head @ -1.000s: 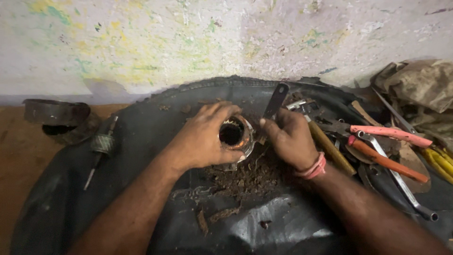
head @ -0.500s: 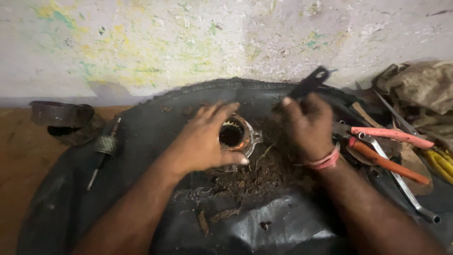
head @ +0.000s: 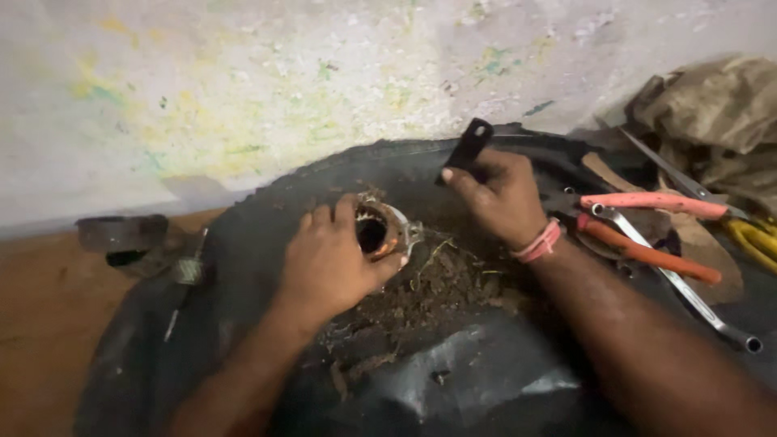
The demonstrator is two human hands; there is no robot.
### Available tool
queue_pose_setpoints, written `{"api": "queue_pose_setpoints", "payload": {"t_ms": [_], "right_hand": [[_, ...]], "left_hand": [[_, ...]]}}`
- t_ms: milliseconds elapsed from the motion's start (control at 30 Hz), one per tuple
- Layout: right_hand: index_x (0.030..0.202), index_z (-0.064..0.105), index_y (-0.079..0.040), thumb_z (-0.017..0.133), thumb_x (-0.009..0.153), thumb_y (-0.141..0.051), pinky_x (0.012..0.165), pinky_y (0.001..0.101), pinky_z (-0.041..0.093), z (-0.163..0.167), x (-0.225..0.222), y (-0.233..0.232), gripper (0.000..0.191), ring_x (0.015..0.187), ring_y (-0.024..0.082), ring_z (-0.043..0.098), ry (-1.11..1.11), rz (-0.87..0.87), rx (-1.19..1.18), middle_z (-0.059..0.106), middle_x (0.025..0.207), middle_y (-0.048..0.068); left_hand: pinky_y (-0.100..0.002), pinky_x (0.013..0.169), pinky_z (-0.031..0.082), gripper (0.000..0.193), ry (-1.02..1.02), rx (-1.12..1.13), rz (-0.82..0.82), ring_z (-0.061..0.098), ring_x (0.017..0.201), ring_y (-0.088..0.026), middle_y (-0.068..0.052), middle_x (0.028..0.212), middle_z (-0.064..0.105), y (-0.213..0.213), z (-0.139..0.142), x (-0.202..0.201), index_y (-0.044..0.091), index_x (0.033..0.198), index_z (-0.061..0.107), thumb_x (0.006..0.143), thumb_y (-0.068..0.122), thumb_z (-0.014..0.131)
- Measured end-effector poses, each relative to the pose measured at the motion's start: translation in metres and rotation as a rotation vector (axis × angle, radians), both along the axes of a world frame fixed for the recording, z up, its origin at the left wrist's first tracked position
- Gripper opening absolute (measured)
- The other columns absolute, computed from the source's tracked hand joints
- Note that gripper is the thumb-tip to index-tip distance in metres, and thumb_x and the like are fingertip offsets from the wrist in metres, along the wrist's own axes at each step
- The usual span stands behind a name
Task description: The person uses a flat metal tool to scrape and pry at the surface of a cylindrical copper-wound electrical component. They repeatedly scrape around the circumference, removing dark residue and small pieces of material, while holding the component steady with the other hand.
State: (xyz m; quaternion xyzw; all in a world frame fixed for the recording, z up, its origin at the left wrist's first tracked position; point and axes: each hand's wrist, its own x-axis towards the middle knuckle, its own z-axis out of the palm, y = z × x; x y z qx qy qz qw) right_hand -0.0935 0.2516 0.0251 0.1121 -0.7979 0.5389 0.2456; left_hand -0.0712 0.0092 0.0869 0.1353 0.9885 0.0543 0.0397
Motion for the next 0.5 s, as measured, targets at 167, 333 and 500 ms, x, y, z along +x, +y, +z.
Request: {"api": "queue_pose_setpoints", "payload": {"t_ms": [167,333,500], "right_hand": [[0.096,0.077,-0.003,0.076,0.090,-0.012,0.066,0.0280,0.052,-0.005,-0.010,-0.008,0.012,0.073,0.009,0.066,-0.022,0.074,-0.058,0.076,0.081,0.004],[0.096,0.077,-0.004,0.074,0.090,-0.011,0.067,0.0281,0.055,-0.005,-0.013,-0.015,0.010,0.073,0.009,0.067,-0.033,0.143,-0.082,0.077,0.081,0.003],[0.096,0.077,-0.003,0.072,0.092,-0.010,0.065,0.0290,0.054,-0.003,-0.017,-0.021,0.009,0.071,0.009,0.066,-0.098,0.239,-0.134,0.075,0.080,0.003]], "left_hand": [[-0.052,0.113,0.036,0.114,-0.002,0.131,-0.174,0.041,0.140,-0.047,-0.032,0.151,0.041,-0.020,0.003,-0.016,0.000,0.153,0.033,0.068,0.058,0.083],[-0.052,0.110,0.034,0.107,0.031,0.270,-0.150,0.041,0.136,-0.045,-0.029,0.147,0.045,-0.044,0.010,-0.019,0.002,0.151,0.037,0.073,0.062,0.079],[-0.059,0.110,0.038,0.082,0.445,0.061,-0.309,0.058,0.119,-0.038,-0.021,0.123,0.063,-0.039,-0.008,-0.008,0.004,0.140,0.052,0.087,0.064,0.067]]}}
